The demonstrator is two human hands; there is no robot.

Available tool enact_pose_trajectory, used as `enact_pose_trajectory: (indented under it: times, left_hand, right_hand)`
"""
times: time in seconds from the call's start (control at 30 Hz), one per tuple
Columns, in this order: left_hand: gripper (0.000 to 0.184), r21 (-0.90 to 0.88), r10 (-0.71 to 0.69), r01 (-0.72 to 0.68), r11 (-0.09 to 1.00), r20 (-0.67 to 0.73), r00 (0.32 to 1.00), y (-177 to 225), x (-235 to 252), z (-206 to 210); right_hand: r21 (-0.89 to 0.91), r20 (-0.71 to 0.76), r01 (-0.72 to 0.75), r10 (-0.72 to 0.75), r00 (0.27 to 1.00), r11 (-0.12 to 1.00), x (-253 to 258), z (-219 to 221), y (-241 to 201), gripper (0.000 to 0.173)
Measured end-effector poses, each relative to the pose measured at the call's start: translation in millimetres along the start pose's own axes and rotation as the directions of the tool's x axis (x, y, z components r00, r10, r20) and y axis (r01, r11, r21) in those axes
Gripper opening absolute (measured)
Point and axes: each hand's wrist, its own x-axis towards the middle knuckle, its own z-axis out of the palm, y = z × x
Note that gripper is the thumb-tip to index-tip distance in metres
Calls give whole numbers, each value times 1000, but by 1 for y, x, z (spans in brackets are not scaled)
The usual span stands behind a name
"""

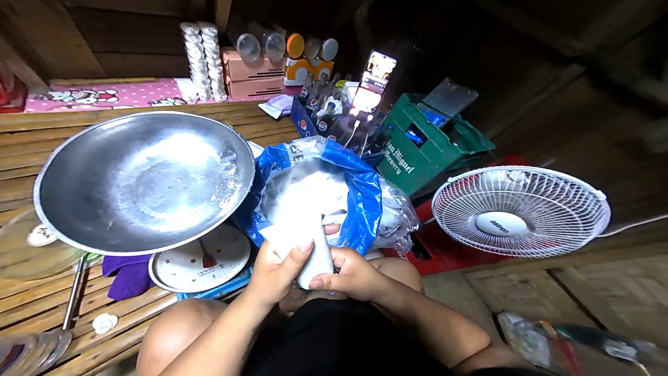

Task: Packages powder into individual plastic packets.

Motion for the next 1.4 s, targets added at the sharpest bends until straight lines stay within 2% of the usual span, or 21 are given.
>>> enact_pose_trajectory:
  times: [0.13, 0.33, 0.5, 0.63, 0.73, 0.87, 0.97, 1.17, 1.4]
  left_hand:
    - [42, 7, 21, -20, 1000, -57, 998, 1, 1, 0]
    - [42, 8, 42, -41, 999, -82, 996, 0, 0, 1]
    - [43, 11, 45, -44, 999, -103, 994, -2, 1, 1]
    - [46, 10, 57, -56, 998, -146, 988, -2, 2, 2]
    - [49, 2, 60, -61, 998, -146, 987, -2, 2, 2]
    - [50, -19, 47, -50, 999, -135, 990, -3, 2, 3]
    - [51, -23, 47, -50, 998, -124, 991, -3, 2, 3]
    - [66, 13, -47, 48, 999, -65, 997, -1, 3, 2]
    - [63, 223, -208, 207, 953, -17, 978, -7, 2, 3]
  right_hand:
    - [2, 20, -11, 11, 1000, 1000, 2, 0, -3, 38]
    - [-129, -16, 15, -17, 1000, 992, 2, -2, -4, 33]
    - [-53, -34, -14, 12, 999, 999, 2, 1, -2, 37]
    - [67, -29, -19, 21, 999, 998, 3, 2, -2, 48]
    - [113, -51, -68, 74, 996, 991, 4, 4, -5, 51]
    - [141, -91, -80, 94, 991, 987, 4, 7, -5, 48]
    - [93, -139, -27, 40, 990, 995, 3, 7, -3, 41]
    - [63, -160, 40, -29, 987, 997, 2, -4, -4, 34]
    - [24, -237, 101, -93, 967, 995, 2, -9, -8, 31]
